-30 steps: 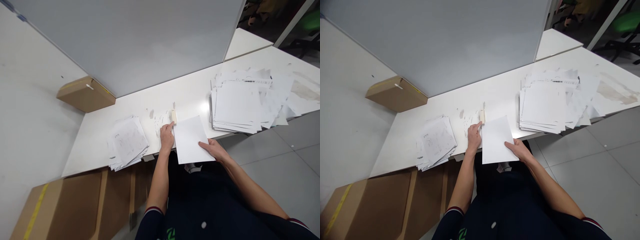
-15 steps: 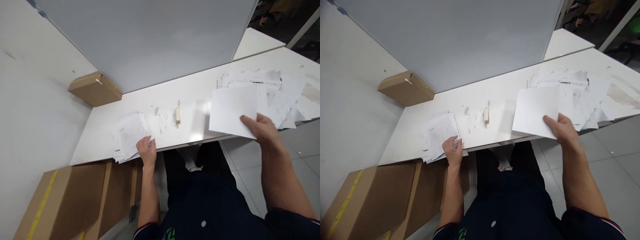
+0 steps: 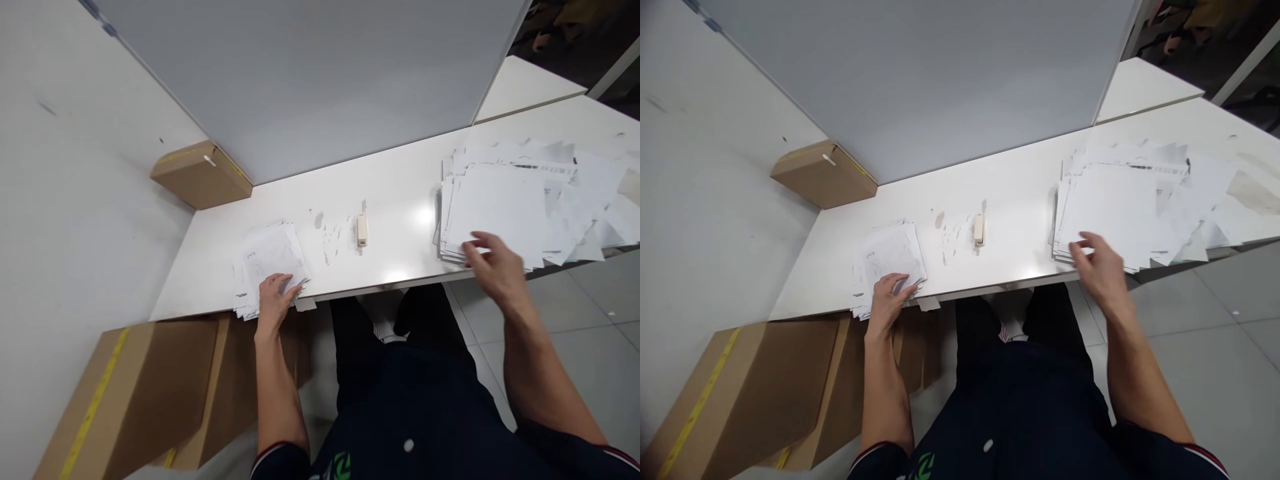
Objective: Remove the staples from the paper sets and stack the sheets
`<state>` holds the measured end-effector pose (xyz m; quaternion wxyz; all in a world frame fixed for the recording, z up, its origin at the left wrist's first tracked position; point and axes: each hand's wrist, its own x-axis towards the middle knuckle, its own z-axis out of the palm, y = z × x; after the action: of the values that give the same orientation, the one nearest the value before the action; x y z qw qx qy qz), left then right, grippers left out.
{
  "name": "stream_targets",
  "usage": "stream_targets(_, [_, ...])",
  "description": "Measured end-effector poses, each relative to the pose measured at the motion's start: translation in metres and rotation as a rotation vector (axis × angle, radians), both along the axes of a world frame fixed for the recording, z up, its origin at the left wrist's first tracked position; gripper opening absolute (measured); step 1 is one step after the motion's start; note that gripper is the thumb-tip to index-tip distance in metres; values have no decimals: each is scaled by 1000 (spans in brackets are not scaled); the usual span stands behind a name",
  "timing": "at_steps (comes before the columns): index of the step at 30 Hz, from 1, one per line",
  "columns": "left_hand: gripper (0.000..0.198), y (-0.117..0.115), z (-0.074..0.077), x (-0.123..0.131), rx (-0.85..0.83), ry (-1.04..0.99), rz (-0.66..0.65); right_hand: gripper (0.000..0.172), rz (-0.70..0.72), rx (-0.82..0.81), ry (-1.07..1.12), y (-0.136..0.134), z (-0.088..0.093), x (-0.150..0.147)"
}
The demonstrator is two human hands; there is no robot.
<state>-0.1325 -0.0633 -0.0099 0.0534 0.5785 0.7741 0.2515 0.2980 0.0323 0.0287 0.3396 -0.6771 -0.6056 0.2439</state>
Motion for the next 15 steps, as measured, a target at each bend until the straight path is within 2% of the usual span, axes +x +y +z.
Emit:
stream_targets(4, [27, -3, 2, -10, 21, -126, 22, 38, 266, -18, 39, -10, -18, -47])
stream_targets(6, [27, -6, 2, -9, 54, -145, 73, 35, 374, -34, 52, -17, -23, -68])
stream_targets(11, [28, -8, 3, 7, 196, -269, 305, 34, 659, -137, 104, -35, -23, -108])
stream_targets(15, [27, -7, 2, 24, 346, -421, 385, 33, 763, -256, 231, -43, -23, -130])
